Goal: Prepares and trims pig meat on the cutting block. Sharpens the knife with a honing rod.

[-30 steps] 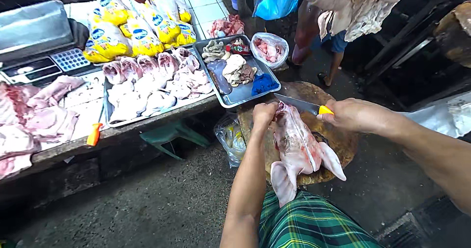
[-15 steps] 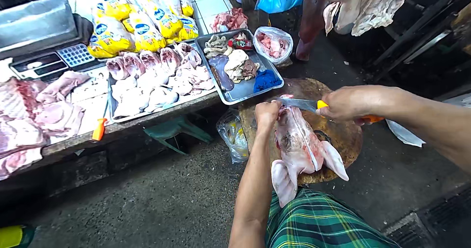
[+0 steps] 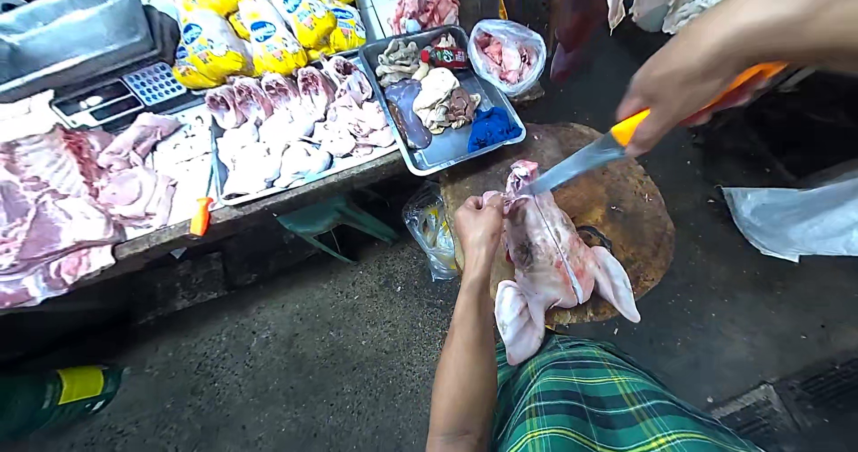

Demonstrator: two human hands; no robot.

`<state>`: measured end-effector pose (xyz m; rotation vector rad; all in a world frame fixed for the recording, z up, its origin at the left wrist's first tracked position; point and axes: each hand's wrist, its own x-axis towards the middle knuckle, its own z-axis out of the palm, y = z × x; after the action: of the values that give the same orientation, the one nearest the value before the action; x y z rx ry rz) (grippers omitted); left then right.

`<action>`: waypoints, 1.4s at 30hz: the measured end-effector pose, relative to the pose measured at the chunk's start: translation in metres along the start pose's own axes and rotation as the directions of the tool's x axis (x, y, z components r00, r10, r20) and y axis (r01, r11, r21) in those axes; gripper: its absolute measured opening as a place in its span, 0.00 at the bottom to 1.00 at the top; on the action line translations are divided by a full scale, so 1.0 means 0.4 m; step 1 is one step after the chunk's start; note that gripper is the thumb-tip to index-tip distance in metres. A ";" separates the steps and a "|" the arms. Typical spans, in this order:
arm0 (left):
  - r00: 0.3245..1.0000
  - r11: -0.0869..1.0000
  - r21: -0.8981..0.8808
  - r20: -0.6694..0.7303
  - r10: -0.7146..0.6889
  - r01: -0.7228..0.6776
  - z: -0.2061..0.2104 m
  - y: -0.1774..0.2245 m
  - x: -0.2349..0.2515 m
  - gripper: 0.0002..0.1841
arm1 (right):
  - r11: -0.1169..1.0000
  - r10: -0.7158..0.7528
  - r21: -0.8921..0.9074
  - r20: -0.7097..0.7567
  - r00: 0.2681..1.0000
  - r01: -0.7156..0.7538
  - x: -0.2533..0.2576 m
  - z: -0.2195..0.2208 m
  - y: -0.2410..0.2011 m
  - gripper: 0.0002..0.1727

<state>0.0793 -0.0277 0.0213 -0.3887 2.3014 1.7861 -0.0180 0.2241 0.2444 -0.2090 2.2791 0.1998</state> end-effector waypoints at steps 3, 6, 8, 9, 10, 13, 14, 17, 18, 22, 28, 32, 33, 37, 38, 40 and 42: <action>0.998 0.985 -0.165 -0.009 -0.054 0.052 0.015 -0.060 -0.024 0.20 | 0.975 -0.034 0.216 -0.070 0.997 0.049 -0.054 0.077 0.212 0.25; 0.999 0.968 -0.245 -0.017 -0.052 0.046 0.049 -0.077 0.016 0.23 | 0.836 0.119 0.547 -0.265 0.957 0.048 -0.028 0.294 0.197 0.24; 0.998 0.953 -0.302 -0.044 -0.055 0.039 0.067 -0.062 0.065 0.22 | 0.590 0.235 0.794 -0.339 0.911 0.143 0.086 0.507 0.139 0.23; 0.997 0.945 -0.324 -0.048 -0.064 0.046 0.073 -0.054 0.099 0.24 | 0.474 0.266 0.857 -0.357 0.895 0.201 0.139 0.592 0.115 0.24; 0.996 0.943 -0.327 -0.026 -0.080 0.067 0.071 -0.046 0.124 0.27 | 0.397 0.289 0.888 -0.361 0.887 0.232 0.170 0.644 0.094 0.25; 0.987 0.947 -0.280 0.075 -0.144 0.159 0.055 -0.011 0.160 0.17 | 0.460 0.278 0.860 -0.378 0.883 0.223 0.153 0.627 0.076 0.26; 0.982 0.946 -0.269 0.106 -0.157 0.180 0.050 0.000 0.166 0.17 | 0.553 0.246 0.805 -0.404 0.881 0.215 0.134 0.591 0.084 0.27; 0.970 0.933 -0.272 0.122 -0.209 0.235 0.055 0.016 0.157 0.14 | 0.837 0.139 0.519 -0.506 0.851 0.172 0.084 0.468 0.096 0.28; 0.968 0.924 -0.291 0.118 -0.223 0.248 0.059 0.014 0.149 0.13 | 0.895 0.095 0.419 -0.519 0.850 0.155 0.069 0.426 0.086 0.28; 0.976 0.916 -0.337 0.080 -0.205 0.220 0.066 0.013 0.132 0.12 | 0.997 -0.026 0.063 -0.353 0.935 0.051 0.042 0.251 -0.013 0.26; 0.996 0.960 -0.273 0.082 -0.041 0.063 0.033 -0.003 0.054 0.15 | 0.999 0.012 -0.032 -0.105 0.994 -0.016 0.097 0.081 -0.120 0.24; 0.996 0.989 -0.133 0.056 0.069 -0.061 0.024 -0.007 0.018 0.16 | 0.995 -0.008 -0.098 -0.050 0.999 0.003 0.203 0.046 -0.196 0.23; 0.993 0.989 -0.102 0.042 0.110 -0.105 0.028 -0.008 0.014 0.15 | 0.990 -0.025 -0.143 -0.053 0.998 0.018 0.234 0.050 -0.220 0.22; 0.954 0.955 -0.005 -0.052 0.297 -0.297 0.051 -0.026 -0.012 0.11 | 0.981 -0.073 -0.186 -0.040 0.997 0.064 0.302 0.060 -0.280 0.23; 0.962 0.965 -0.012 -0.076 0.261 -0.263 0.053 -0.027 -0.020 0.13 | 0.987 -0.098 -0.136 -0.048 0.994 0.091 0.304 0.059 -0.263 0.25; 0.995 0.994 -0.080 -0.063 0.071 -0.076 0.056 -0.041 -0.025 0.20 | 0.987 -0.143 0.047 -0.131 0.981 0.150 0.271 0.076 -0.195 0.29; 0.997 0.983 -0.167 0.007 -0.077 0.077 0.067 -0.077 -0.005 0.23 | 0.925 -0.092 0.321 -0.335 0.938 0.205 0.237 0.171 -0.109 0.30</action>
<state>0.0912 -0.0089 -0.0130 -0.4977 2.1121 1.9461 -0.0206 0.1879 0.1249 -0.2403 2.5523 -0.3479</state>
